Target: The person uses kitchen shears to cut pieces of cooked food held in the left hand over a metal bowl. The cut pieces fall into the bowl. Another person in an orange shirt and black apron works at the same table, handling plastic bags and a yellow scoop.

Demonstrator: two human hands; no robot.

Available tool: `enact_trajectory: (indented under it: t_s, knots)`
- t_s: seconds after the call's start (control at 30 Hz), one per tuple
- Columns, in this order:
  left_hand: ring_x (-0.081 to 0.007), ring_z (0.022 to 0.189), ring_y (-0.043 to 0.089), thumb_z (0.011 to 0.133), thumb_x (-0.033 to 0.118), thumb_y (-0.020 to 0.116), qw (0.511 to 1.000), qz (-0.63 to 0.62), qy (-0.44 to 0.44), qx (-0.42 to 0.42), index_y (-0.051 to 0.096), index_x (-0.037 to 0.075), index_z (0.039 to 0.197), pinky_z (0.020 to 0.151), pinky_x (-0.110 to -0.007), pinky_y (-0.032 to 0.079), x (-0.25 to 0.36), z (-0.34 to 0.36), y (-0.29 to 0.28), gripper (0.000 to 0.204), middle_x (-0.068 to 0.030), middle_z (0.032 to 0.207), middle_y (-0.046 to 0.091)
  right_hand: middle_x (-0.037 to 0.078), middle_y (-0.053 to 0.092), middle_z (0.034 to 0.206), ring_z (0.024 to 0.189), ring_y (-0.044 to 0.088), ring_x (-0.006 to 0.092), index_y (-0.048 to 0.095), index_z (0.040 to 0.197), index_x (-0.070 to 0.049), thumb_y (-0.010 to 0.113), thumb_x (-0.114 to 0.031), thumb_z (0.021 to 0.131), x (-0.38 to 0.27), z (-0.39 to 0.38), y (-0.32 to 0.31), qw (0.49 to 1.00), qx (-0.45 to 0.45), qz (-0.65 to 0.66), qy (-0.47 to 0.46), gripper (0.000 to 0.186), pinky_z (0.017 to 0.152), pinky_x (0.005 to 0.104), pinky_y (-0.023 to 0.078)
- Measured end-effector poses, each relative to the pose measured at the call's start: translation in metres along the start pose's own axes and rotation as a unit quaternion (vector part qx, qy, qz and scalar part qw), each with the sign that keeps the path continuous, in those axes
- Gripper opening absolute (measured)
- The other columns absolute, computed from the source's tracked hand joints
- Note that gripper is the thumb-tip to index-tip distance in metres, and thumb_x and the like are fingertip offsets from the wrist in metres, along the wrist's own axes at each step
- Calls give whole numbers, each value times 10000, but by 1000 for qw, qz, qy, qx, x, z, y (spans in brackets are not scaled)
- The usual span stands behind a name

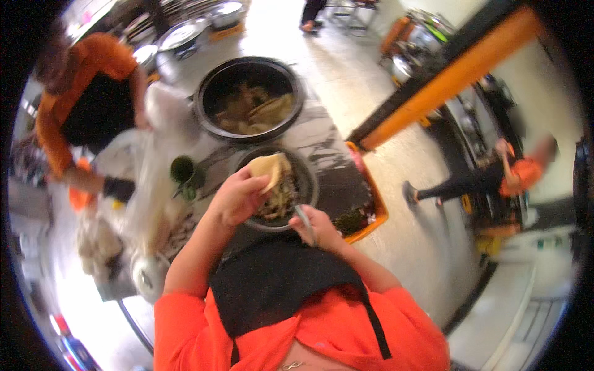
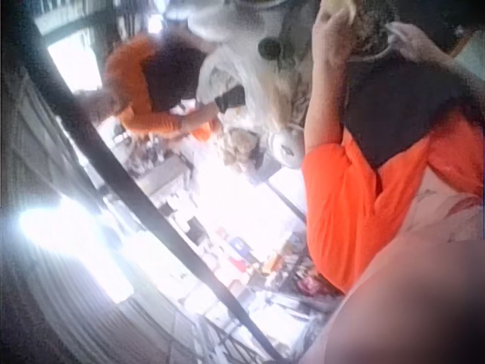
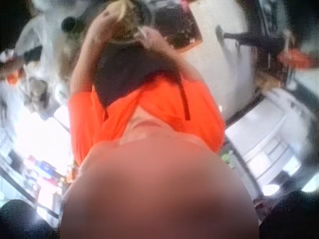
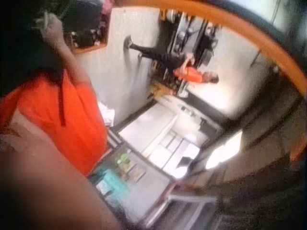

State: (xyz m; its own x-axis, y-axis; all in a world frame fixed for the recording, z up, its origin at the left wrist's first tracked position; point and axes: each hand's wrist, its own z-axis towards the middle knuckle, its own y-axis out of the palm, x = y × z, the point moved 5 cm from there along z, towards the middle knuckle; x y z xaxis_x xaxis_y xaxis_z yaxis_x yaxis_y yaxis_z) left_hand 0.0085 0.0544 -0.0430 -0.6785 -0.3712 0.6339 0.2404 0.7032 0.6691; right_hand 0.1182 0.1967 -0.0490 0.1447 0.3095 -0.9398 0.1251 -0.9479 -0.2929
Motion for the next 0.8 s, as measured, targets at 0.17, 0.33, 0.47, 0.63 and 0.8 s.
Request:
enact_trajectory:
  t_s: [0.17, 0.33, 0.47, 0.63, 0.8]
  knots:
    - [-158, 881, 591, 780, 43, 576, 988, 132, 65, 33, 503, -36, 1157, 771, -277, 479, 22, 2, 17, 392, -96, 1042, 593, 110, 550, 674, 641, 545, 205, 542, 801, -45, 539, -538, 839, 5, 15, -1, 1000, 16, -16, 4, 494, 602, 343, 438]
    - [-158, 880, 594, 790, 42, 571, 961, 249, 115, 33, 532, -36, 1119, 784, -282, 478, 19, -5, 20, 341, -86, 1006, 607, 170, 561, 740, 715, 578, 320, 501, 863, -31, 424, -636, 842, -1, 14, -1, 999, 7, -43, -12, 611, 640, 394, 434]
    - [-151, 882, 593, 786, 38, 594, 957, 274, 90, 25, 552, -33, 1076, 802, -274, 467, 15, -12, 21, 301, -77, 997, 618, 192, 566, 766, 746, 582, 340, 502, 884, -27, 419, -653, 832, -2, 9, 1, 999, 4, -43, -7, 634, 646, 410, 430]
    - [-160, 879, 596, 782, 28, 570, 963, 254, 88, 26, 554, -35, 1080, 800, -280, 471, 21, -19, 20, 305, -85, 1004, 616, 153, 546, 748, 734, 557, 247, 508, 868, -28, 502, -499, 877, 5, 8, 7, 999, -37, -5, 12, 471, 665, 358, 425]
    - [-156, 846, 595, 792, 39, 565, 949, 289, 110, 63, 555, -32, 1090, 768, -271, 470, 33, -20, -2, 306, -78, 1001, 614, 111, 545, 728, 723, 541, 176, 523, 864, -47, 536, -473, 871, 9, 9, 12, 998, -15, 65, 1, 426, 654, 333, 430]
